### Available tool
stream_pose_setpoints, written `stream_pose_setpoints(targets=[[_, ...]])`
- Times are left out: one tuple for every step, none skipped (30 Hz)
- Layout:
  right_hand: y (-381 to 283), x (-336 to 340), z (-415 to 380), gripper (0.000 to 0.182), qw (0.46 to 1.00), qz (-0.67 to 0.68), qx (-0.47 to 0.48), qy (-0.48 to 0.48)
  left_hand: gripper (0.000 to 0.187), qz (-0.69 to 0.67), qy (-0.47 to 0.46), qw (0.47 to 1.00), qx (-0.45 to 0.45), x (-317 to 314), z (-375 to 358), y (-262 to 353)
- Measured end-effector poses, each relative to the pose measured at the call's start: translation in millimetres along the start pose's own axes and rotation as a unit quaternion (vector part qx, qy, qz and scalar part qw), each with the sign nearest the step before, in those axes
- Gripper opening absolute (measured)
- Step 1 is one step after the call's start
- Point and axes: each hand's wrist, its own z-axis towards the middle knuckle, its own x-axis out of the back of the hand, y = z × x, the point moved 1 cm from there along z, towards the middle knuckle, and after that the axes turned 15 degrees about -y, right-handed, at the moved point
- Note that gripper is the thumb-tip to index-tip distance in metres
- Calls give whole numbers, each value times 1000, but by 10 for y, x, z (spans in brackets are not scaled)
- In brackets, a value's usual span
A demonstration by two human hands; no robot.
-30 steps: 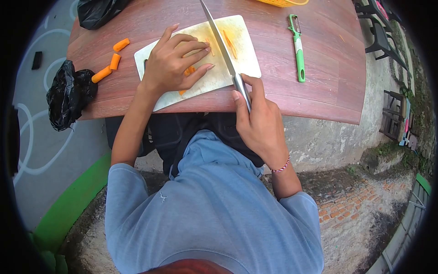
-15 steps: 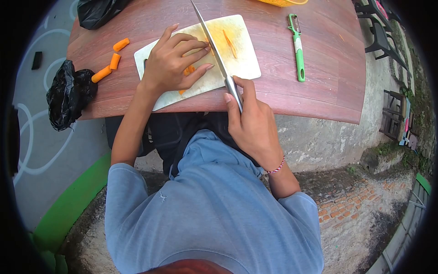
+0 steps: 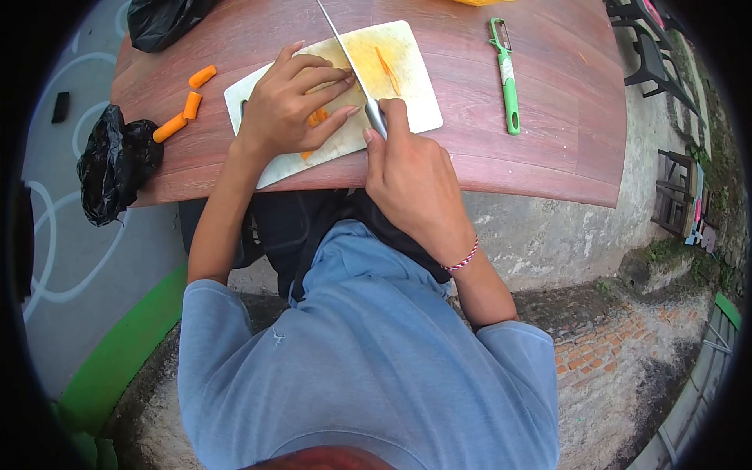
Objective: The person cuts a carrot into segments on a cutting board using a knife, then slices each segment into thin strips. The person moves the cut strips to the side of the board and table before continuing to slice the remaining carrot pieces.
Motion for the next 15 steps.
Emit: stream_pose_setpoints(targets=[[4, -1, 41, 28, 1000, 1, 0, 1, 34, 5, 10, 1000, -4, -10, -1, -8], [8, 1, 82, 27, 1000, -1, 7, 9, 35, 11, 21, 1000, -8, -18, 1, -14], [10, 4, 103, 27, 1000, -4, 15, 16, 35, 12, 22, 1000, -9, -22, 4, -17], [21, 2, 92, 27, 1000, -4, 16, 17, 34, 12, 21, 1000, -5, -23, 5, -17], [44, -7, 51, 28, 1000, 10, 15, 16, 34, 11, 19, 1000, -1, -22, 2, -12], [68, -13, 5, 28, 999, 25, 15, 15, 34, 12, 19, 1000, -2, -14, 0, -5], [83, -16, -54, 28, 999, 24, 16, 15, 33, 10, 13, 1000, 3, 4, 0, 6], [100, -18, -128, 30, 999, 31, 9, 10, 33, 7, 6, 1000, 7, 11, 1, 10], [121, -18, -190, 31, 999, 37, 2, 5, 33, 6, 7, 1000, 8, 9, 0, 6], [147, -19, -244, 31, 999, 36, 2, 5, 33, 8, 7, 1000, 9, 7, -1, 7], [173, -22, -292, 32, 999, 37, 10, 14, 34, 11, 6, 1000, 10, 7, -5, 6], [190, -16, -317, 32, 999, 37, 19, 24, 34, 11, 6, 1000, 11, 7, -5, 7], [194, 6, -324, 32, 999, 37, 19, 23, 34, 13, 6, 1000, 13, 9, 3, 12], [194, 28, -322, 32, 999, 45, 0, 20, 34, 16, 5, 1000, 16, 12, 6, 13], [197, 44, -317, 33, 998, 53, -19, 17, 34, 18, 6, 1000, 16, 12, 7, 15]])
